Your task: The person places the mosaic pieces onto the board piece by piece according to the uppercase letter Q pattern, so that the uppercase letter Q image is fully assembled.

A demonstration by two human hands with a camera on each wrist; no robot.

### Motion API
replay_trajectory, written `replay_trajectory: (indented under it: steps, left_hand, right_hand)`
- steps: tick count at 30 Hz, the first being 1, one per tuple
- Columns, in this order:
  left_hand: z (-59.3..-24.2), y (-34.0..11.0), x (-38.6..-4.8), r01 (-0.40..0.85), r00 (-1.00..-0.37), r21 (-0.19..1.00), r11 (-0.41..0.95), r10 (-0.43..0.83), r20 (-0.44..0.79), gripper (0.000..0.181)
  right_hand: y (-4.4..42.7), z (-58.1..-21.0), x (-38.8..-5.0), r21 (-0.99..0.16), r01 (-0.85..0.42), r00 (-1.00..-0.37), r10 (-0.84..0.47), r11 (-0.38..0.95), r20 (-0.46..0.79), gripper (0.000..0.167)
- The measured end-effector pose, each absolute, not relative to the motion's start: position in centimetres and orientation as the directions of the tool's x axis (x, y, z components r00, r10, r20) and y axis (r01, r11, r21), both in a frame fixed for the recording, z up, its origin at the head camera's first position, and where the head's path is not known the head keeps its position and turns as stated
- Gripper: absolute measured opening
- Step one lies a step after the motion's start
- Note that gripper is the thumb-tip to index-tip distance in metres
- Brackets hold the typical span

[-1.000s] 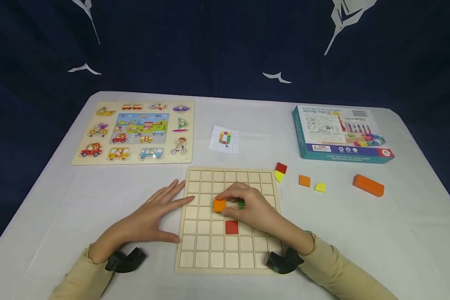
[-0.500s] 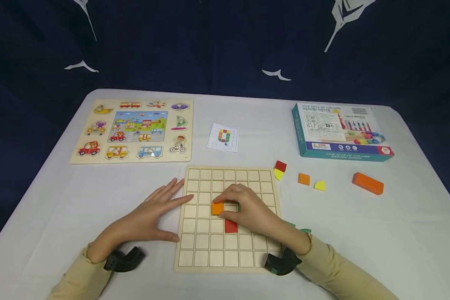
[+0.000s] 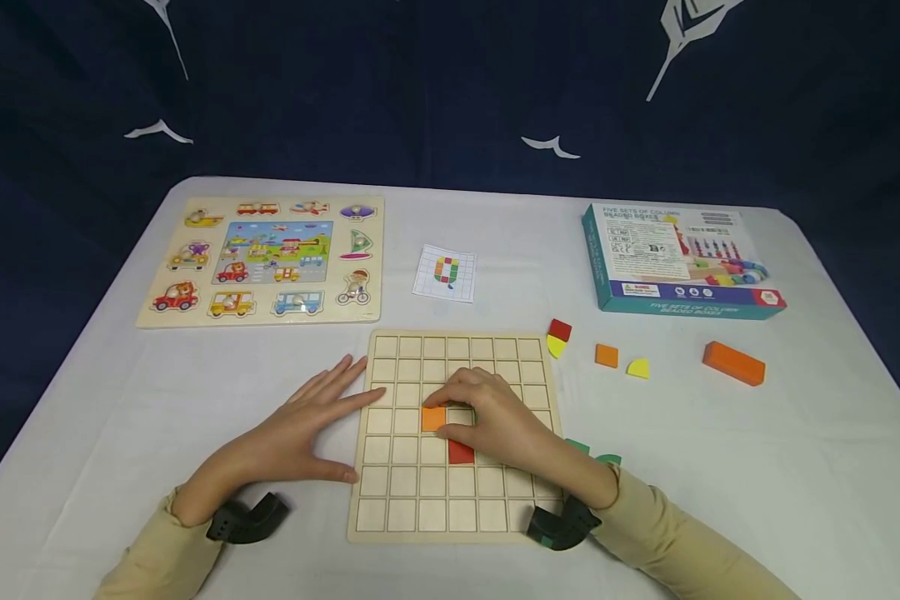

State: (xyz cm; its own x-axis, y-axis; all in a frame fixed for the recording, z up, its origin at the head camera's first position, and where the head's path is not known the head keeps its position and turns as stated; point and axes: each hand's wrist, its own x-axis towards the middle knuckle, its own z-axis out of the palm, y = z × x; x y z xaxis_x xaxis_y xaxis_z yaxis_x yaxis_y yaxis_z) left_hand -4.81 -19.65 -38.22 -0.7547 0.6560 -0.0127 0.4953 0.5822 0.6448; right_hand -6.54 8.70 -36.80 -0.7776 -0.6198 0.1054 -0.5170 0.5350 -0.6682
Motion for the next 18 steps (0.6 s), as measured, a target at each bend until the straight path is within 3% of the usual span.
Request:
replay_trajectory:
  steps: [11,18]
  left_hand:
    - [-38.1,-19.7,-5.0,0.506,-0.751,0.640,0.579,0.660,-0.002,0.097]
    - [-38.2,-19.7,-4.8,0.504,-0.752,0.642,0.578,0.659,-0.003,0.096]
  right_hand:
    - [8.7,-36.4,-6.4,-0.670,-0.519,-0.780,-0.615,0.531,0.117,0.027]
    - [10.8,-33.8,-7.1,-0.742,-0.514,-0.795,-0.564,0.430,0.223,0.025]
